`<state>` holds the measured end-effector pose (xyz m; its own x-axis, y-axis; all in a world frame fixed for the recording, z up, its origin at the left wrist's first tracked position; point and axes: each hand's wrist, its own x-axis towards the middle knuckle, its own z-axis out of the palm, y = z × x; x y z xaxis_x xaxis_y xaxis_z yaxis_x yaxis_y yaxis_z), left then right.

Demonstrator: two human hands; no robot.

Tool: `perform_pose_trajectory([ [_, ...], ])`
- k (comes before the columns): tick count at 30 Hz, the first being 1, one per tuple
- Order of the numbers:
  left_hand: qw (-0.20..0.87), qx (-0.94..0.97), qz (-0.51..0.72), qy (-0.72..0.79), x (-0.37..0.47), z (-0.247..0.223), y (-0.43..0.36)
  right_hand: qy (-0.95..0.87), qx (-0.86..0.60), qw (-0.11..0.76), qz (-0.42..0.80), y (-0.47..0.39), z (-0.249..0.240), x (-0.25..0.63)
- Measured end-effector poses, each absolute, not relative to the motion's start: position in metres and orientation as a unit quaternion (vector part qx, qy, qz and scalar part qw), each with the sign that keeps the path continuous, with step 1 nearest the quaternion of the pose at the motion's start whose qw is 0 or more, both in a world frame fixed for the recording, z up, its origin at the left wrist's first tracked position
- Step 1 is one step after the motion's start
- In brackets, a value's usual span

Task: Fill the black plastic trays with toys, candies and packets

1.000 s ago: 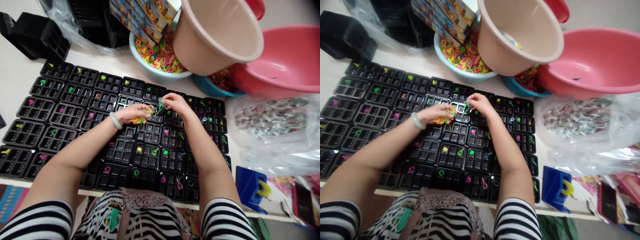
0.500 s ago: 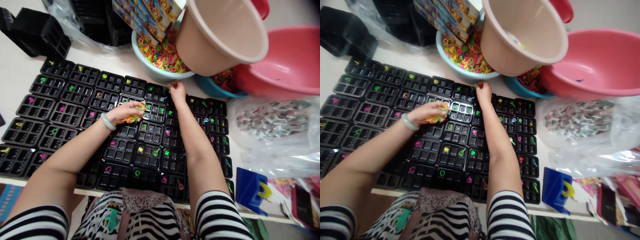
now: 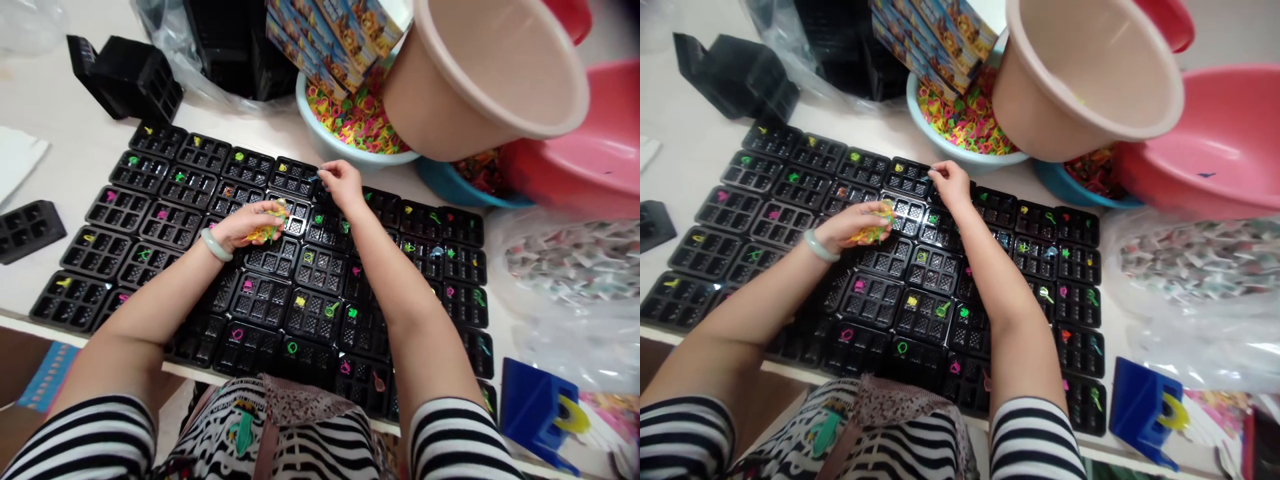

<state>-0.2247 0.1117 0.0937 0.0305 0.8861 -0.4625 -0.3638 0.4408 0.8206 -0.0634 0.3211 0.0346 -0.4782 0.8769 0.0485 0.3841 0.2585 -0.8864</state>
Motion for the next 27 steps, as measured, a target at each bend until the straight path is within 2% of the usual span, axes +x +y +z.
perform_pose_trajectory([
  [7, 0.663, 0.247, 0.481, 0.518, -0.246, 0.095, 0.093, -0.784, -0.486, 0.246, 0.298, 0.33, 0.026, -0.099],
  [10, 0.665, 0.25, 0.474, 0.52, -0.253, 0.097, 0.09, -0.785, -0.469, 0.242, 0.324, 0.318, 0.029, -0.085],
  [14, 0.668, 0.255, 0.473, 0.515, -0.254, 0.095, 0.088, -0.802, -0.41, 0.172, 0.4, 0.286, 0.036, -0.07],
  [20, 0.673, 0.263, 0.472, 0.505, -0.249, 0.095, 0.082, -0.867, -0.386, 0.101, 0.299, 0.257, 0.044, -0.065],
  [27, 0.67, 0.259, 0.474, 0.509, -0.252, 0.097, 0.074, -0.834, -0.416, 0.134, 0.337, 0.262, 0.049, -0.054],
])
